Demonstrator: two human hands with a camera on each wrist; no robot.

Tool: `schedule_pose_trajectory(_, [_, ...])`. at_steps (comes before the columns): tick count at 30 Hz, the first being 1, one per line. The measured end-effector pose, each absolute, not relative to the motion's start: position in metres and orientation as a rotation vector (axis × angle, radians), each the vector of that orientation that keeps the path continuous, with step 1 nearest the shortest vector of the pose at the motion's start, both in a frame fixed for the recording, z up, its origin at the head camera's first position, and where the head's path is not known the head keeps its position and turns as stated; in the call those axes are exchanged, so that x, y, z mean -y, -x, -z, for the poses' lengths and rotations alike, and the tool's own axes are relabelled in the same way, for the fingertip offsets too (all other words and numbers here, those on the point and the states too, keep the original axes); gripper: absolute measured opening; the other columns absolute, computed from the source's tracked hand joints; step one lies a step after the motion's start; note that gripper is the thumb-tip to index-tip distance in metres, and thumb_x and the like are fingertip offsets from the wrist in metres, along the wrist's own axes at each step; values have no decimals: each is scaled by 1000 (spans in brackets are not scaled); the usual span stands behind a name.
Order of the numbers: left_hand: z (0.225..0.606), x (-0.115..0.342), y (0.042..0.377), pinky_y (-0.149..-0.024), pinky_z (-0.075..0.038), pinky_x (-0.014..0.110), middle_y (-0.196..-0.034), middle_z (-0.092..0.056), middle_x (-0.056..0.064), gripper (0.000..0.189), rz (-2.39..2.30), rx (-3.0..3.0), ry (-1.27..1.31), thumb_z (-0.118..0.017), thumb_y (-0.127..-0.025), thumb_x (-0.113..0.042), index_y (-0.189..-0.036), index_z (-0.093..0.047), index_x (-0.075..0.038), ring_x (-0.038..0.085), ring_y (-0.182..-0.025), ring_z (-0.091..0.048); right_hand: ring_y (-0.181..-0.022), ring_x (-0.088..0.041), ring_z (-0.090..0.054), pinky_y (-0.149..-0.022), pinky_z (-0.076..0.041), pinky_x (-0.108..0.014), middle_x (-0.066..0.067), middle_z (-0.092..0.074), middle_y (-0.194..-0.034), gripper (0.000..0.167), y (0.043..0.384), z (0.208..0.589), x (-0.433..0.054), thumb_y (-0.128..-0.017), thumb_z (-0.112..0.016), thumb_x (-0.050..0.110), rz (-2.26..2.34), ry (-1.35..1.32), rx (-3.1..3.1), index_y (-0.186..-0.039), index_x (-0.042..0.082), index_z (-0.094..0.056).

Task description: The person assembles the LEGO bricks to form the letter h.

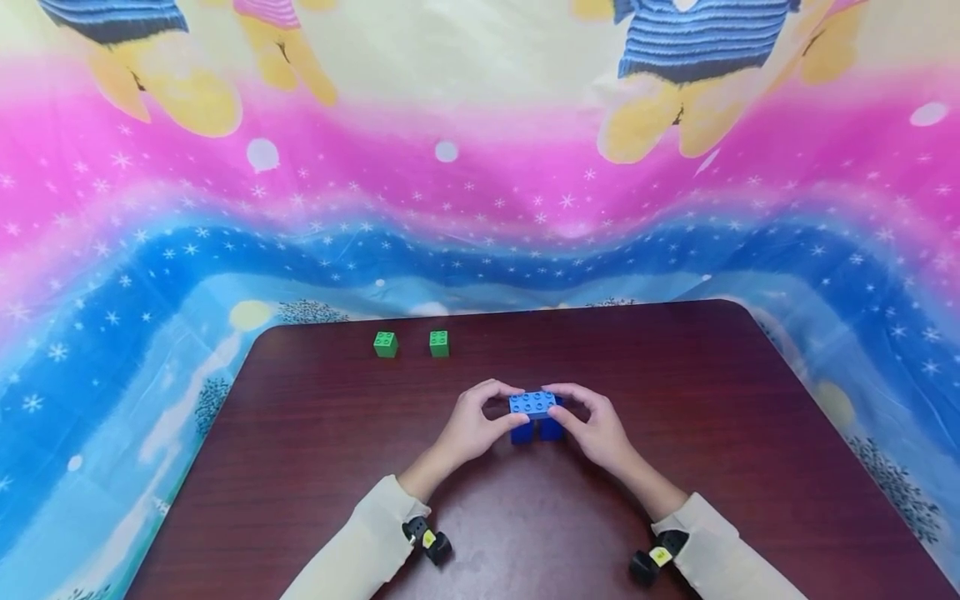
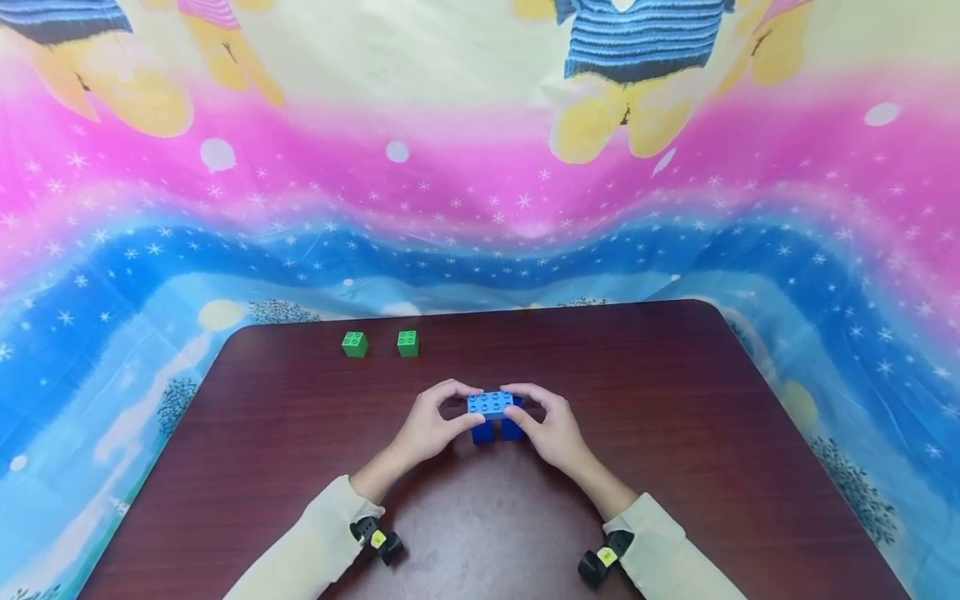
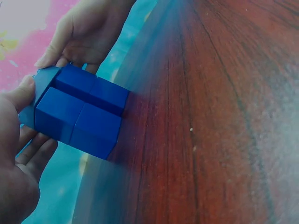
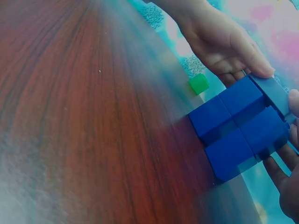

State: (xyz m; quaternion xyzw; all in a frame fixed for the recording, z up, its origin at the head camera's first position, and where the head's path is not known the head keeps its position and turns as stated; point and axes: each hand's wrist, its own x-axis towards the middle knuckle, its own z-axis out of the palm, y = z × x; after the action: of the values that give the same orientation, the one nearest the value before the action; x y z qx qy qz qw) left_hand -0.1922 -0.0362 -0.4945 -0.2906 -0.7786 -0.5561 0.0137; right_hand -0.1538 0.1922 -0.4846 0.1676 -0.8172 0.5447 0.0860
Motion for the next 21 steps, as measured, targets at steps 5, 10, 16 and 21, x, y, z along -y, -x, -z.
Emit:
schedule_pose_trajectory(5, [494, 36, 193, -91, -56, 28, -110, -70, -4, 31, 1721, 2445, 888, -82, -89, -22, -117, -73, -13, 11, -104, -66, -103, -19, -66, -88, -55, -28, -14, -71, -118, 27, 146, 462, -188, -96, -67, 0, -1605, -553, 2428, -124, -3, -68])
schedule_pose_trajectory(10, [492, 36, 193, -92, -55, 28, -109, -70, -5, 31, 1697, 2457, 887, -82, -88, -22, -117, -74, -13, 10, -105, -66, -103, -17, -66, -89, -55, -28, -13, -71, -118, 27, 145, 462, -186, -96, -67, 0, -1613, -568, 2410, -123, 0, -68])
schedule_pose_trajectory(16, [491, 36, 192, -93, -55, 28, -110, -70, -4, 31, 1688, 2463, 895, -81, -89, -23, -117, -73, -13, 11, -105, -65, -103, -16, -65, -90, -55, -30, -12, -71, -118, 26, 146, 462, -187, -96, -67, 0, -1632, -566, 2409, -122, -1, -68])
schedule_pose_trajectory(21, [491, 36, 192, -91, -56, 29, -109, -70, -2, 31, 1694, 2442, 908, -81, -90, -23, -117, -73, -12, 12, -103, -66, -102, -19, -66, -89, -55, -30, -14, -71, -117, 25, 147, 460, -186, -97, -67, 1, -1642, -561, 2421, -122, -5, -67])
